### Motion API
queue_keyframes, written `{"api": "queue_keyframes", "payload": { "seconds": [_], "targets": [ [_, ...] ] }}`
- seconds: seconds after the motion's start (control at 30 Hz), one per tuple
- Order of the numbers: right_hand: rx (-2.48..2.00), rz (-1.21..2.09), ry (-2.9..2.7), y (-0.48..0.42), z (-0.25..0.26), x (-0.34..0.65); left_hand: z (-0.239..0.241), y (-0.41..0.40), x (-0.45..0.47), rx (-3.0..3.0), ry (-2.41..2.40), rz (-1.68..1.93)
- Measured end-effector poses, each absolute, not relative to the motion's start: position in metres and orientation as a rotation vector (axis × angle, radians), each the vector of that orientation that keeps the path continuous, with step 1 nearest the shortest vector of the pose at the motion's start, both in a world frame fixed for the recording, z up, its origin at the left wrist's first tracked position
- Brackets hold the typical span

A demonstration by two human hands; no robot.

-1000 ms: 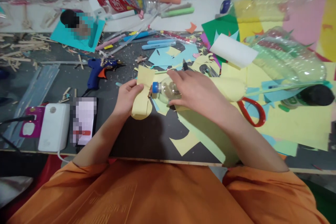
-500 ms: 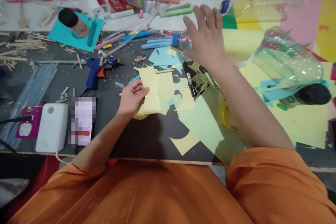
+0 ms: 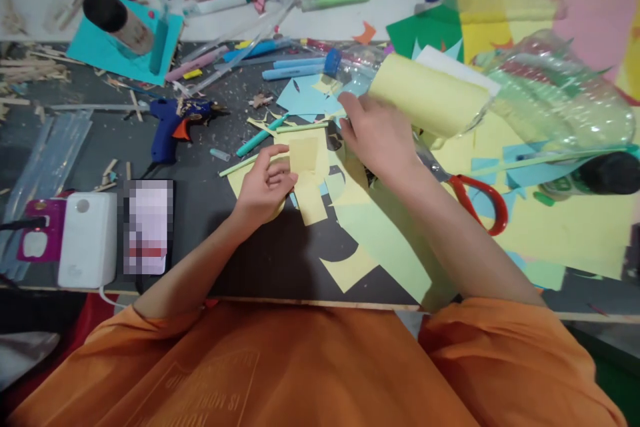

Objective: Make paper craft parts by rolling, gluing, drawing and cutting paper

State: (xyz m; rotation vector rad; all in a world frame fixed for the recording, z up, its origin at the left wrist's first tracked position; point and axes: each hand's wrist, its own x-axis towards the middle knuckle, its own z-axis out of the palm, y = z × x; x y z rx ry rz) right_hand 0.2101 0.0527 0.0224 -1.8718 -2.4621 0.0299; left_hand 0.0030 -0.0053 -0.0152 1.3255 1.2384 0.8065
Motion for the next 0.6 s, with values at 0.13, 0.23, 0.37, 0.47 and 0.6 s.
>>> {"api": "queue_keyframes", "payload": {
  "seconds": [0.13, 0.23, 0.37, 0.47, 0.6],
  "targets": [
    [-1.903, 0.043, -2.394, 0.056, 0.015, 0.215, -0.006, -0.001, -0.007, 1.573, 1.334, 0.940],
    [-1.949, 0.171, -2.389, 0.057, 0.018, 0.217, 0.001, 0.001, -0.013, 1.864, 1.339, 0.875],
    [-1.703, 0.575, -2.151, 0.046, 0.034, 0.224, -0.001, -0.006, -0.015, 2.271, 1.110, 0.544],
    [-1.468, 1.068, -1.698, 0.032, 0.038, 0.228, -0.007, -0.014, -0.014, 2.447, 1.017, 0.427],
    [-1.348, 1.384, -1.361, 0.014, 0.028, 0.221, -0.011, -0.019, -0.011, 2.515, 1.039, 0.372]
  ]
}}
